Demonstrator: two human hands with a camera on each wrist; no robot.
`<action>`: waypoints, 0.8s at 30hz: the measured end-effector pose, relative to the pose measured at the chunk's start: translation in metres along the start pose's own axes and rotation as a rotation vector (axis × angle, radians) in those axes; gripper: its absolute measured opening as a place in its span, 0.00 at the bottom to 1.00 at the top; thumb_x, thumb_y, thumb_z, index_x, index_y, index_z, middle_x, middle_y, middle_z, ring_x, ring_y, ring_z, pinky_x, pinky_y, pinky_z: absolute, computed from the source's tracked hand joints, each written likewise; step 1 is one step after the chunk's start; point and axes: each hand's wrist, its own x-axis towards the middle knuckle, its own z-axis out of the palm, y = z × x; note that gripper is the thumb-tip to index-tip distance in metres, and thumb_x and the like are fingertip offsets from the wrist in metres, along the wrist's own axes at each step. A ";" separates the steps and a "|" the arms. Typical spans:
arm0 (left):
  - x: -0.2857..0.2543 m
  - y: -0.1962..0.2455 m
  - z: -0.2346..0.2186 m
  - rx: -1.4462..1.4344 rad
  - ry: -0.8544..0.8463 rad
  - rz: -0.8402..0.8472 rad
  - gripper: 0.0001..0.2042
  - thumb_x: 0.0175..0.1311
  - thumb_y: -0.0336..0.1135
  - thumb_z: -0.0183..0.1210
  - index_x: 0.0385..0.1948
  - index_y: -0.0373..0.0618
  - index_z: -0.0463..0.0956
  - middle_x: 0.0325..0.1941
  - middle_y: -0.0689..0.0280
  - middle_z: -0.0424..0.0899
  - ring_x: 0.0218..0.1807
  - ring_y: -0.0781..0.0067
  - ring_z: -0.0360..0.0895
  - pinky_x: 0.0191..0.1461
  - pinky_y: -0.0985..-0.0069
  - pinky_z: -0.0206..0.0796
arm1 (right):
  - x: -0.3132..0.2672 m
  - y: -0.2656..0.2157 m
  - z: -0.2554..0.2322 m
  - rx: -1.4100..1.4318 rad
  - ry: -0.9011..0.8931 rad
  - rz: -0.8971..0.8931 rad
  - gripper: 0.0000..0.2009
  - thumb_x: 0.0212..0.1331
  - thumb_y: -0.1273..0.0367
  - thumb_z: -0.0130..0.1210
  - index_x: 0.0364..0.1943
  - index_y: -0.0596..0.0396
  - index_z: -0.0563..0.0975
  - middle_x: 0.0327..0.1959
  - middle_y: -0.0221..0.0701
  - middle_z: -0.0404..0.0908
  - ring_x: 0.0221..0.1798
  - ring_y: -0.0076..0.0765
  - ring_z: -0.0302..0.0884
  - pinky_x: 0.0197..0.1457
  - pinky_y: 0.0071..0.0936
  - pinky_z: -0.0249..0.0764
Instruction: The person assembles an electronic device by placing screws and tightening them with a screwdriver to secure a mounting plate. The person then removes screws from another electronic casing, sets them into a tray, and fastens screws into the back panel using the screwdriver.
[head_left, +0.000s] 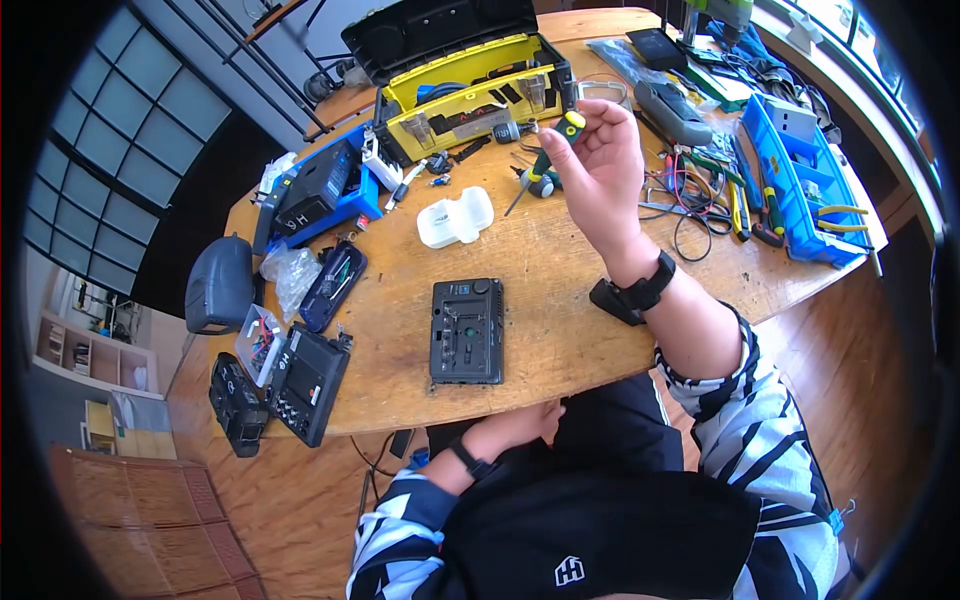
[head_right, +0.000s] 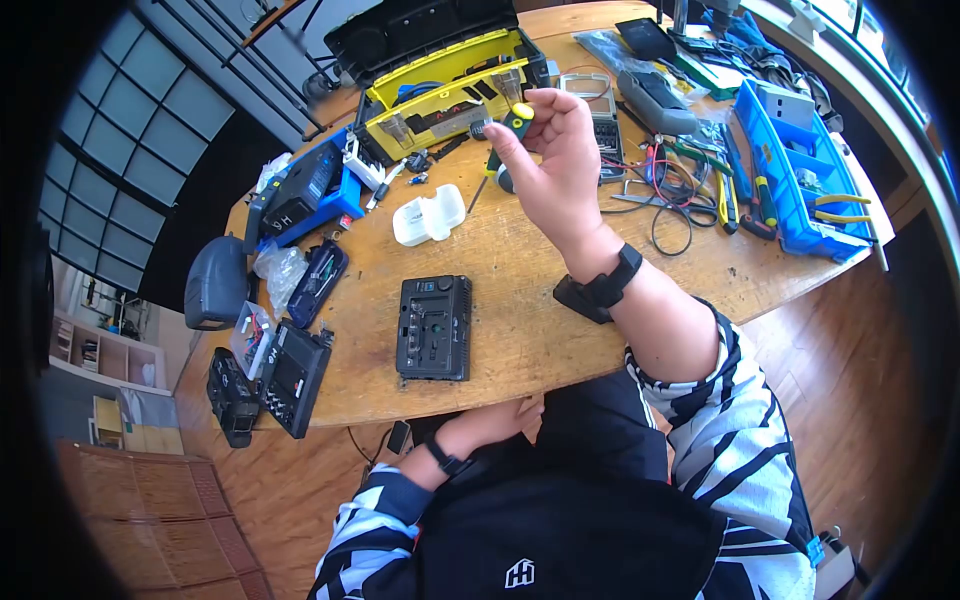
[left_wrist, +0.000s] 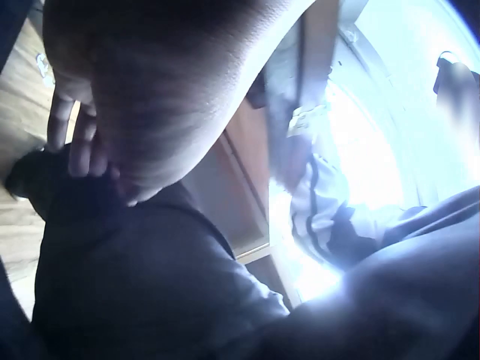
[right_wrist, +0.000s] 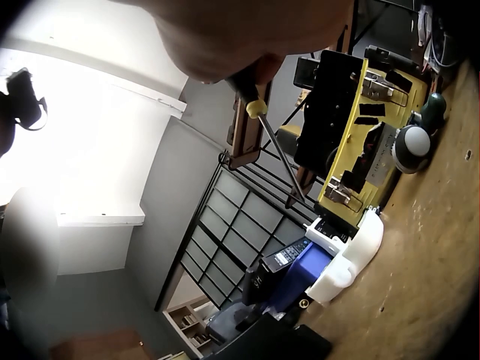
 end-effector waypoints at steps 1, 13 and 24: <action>-0.014 0.013 -0.021 -0.056 -0.226 -0.090 0.14 0.85 0.40 0.63 0.63 0.44 0.84 0.57 0.56 0.90 0.63 0.49 0.89 0.69 0.56 0.80 | 0.002 0.005 -0.002 0.023 0.029 0.000 0.26 0.74 0.74 0.76 0.67 0.61 0.71 0.54 0.32 0.86 0.52 0.21 0.85 0.56 0.20 0.83; -0.062 0.180 -0.208 -0.561 0.093 0.347 0.24 0.71 0.15 0.66 0.68 0.45 0.79 0.56 0.56 0.90 0.56 0.56 0.89 0.61 0.59 0.82 | -0.003 0.016 -0.002 -0.014 -0.013 -0.010 0.25 0.74 0.71 0.77 0.64 0.61 0.73 0.48 0.27 0.85 0.47 0.18 0.83 0.53 0.18 0.84; -0.031 0.259 -0.202 -1.262 0.165 0.817 0.11 0.89 0.34 0.61 0.61 0.36 0.81 0.58 0.49 0.81 0.47 0.59 0.82 0.55 0.67 0.77 | 0.000 0.020 -0.006 0.037 -0.078 -0.052 0.25 0.73 0.73 0.77 0.64 0.60 0.73 0.54 0.30 0.85 0.52 0.18 0.83 0.57 0.17 0.81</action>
